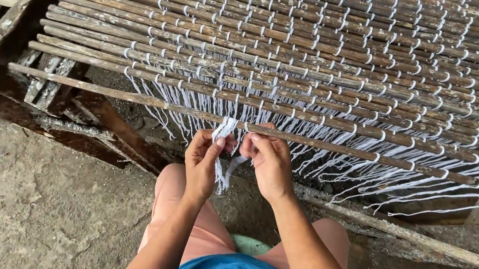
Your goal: Threading and weaving candle wicks through a wooden frame of sticks in a workshop
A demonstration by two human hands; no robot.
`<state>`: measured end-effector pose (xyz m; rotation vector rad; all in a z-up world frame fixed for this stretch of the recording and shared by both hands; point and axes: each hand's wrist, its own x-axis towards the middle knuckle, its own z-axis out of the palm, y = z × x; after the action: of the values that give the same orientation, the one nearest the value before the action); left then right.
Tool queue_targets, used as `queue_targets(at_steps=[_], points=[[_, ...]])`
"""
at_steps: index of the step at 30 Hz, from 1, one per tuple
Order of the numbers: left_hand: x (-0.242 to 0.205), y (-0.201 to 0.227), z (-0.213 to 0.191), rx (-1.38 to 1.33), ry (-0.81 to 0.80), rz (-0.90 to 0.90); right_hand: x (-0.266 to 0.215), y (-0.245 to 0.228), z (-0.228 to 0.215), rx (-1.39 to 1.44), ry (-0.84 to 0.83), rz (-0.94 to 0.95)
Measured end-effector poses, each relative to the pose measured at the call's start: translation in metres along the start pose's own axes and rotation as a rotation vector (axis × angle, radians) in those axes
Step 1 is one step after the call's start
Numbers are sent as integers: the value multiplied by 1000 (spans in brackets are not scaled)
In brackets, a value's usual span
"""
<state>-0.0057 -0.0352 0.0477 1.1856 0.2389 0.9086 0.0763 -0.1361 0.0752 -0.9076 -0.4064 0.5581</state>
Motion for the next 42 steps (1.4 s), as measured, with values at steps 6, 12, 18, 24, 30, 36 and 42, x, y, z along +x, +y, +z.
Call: queue_targets(at_steps=[6, 12, 18, 24, 30, 36, 42], points=[[-4, -21, -7, -48, 20, 15, -2, -6, 39, -308, 38, -58], [-7, -17, 2, -40, 72, 25, -2, 33, -5, -251, 147, -36], [-7, -23, -3, 18, 68, 14, -1, 23, 3, -165, 137, -14], [4, -5, 1, 56, 136, 9, -3, -11, 11, 105, 2, 24], [0, -21, -1, 56, 120, -27, 3, 20, -31, 173, -15, 311], [-5, -26, -2, 3, 92, -6, -2, 11, -23, 73, 52, 200], [-8, -26, -9, 136, 17, 27, -9, -11, 0, 71, -3, 117]])
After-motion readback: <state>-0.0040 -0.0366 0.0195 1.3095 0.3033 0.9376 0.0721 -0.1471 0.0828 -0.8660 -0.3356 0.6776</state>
